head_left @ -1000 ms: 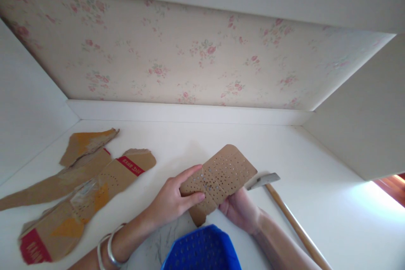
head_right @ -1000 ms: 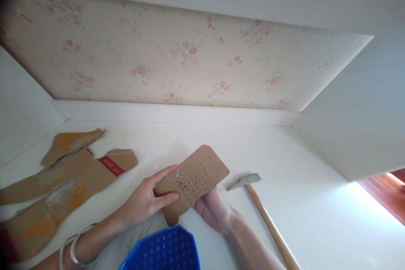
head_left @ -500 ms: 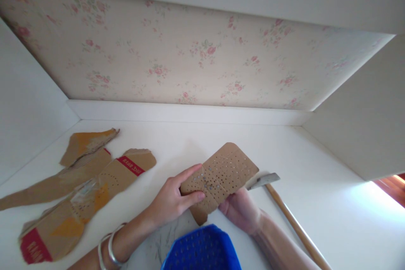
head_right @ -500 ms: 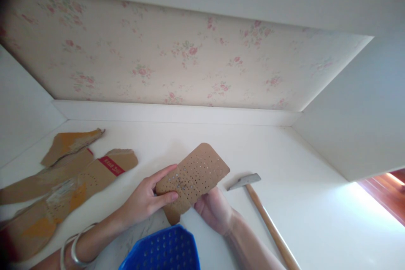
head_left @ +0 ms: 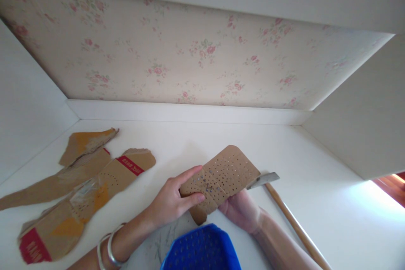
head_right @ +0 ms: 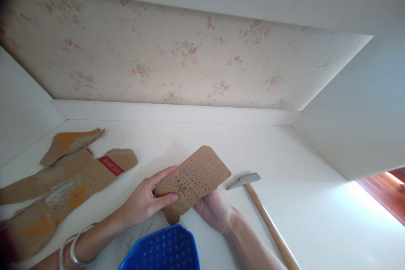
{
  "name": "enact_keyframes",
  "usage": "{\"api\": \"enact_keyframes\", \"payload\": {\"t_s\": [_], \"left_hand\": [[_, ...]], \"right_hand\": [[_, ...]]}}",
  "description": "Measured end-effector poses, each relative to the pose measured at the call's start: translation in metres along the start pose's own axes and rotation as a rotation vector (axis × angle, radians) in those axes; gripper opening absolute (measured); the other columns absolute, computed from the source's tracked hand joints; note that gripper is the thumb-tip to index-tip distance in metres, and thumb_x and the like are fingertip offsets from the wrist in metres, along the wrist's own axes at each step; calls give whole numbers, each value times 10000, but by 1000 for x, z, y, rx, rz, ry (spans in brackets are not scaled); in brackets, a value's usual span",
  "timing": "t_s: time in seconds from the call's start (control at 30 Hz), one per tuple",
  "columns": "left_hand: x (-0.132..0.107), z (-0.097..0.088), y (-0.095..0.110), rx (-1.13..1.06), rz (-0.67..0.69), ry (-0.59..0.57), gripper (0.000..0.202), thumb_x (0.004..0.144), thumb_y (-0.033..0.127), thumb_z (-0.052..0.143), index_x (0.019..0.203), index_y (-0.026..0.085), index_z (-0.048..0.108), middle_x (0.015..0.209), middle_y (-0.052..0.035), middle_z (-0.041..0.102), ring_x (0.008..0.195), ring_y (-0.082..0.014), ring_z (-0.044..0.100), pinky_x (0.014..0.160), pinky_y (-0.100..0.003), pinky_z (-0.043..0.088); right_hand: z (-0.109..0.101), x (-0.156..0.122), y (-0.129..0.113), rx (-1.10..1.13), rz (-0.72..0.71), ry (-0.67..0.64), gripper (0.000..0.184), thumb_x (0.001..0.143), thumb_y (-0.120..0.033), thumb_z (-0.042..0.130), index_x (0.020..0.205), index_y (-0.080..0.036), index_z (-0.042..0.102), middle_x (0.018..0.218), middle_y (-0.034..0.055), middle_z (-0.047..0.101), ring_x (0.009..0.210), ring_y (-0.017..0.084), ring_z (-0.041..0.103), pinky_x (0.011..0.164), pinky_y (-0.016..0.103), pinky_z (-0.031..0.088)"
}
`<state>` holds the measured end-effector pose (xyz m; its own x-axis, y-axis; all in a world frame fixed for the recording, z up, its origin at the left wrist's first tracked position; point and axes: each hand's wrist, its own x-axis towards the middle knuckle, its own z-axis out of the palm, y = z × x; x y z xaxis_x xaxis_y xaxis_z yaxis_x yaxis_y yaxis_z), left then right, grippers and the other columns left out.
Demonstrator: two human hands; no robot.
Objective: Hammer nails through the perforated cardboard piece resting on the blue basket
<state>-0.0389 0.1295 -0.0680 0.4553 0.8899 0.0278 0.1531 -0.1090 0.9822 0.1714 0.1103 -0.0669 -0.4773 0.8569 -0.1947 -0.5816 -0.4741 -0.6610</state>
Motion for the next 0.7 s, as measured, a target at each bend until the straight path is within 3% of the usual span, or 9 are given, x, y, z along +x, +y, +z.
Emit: {"api": "enact_keyframes", "payload": {"t_s": [0.37,0.7], "left_hand": [[-1,-2,2,-37,-11,-75,680,827,390,737,1435,235,477,1344,-50,628,1192,-260,612,1036,-385,487],[-1,0,5,25,8,-34,649,813,374,743,1405,231,519,1325,-51,642,1182,-266,617,1045,-391,479]], "right_hand": [[3,-4,-3,-45,47,-7,365,832,-527,674,1006,-221,770,1062,70,780,1160,267,619,1060,404,377],[0,-2,3,-64,28,19,297,821,-476,699,963,-223,768,1002,76,785,1119,280,637,1045,453,396]]}}
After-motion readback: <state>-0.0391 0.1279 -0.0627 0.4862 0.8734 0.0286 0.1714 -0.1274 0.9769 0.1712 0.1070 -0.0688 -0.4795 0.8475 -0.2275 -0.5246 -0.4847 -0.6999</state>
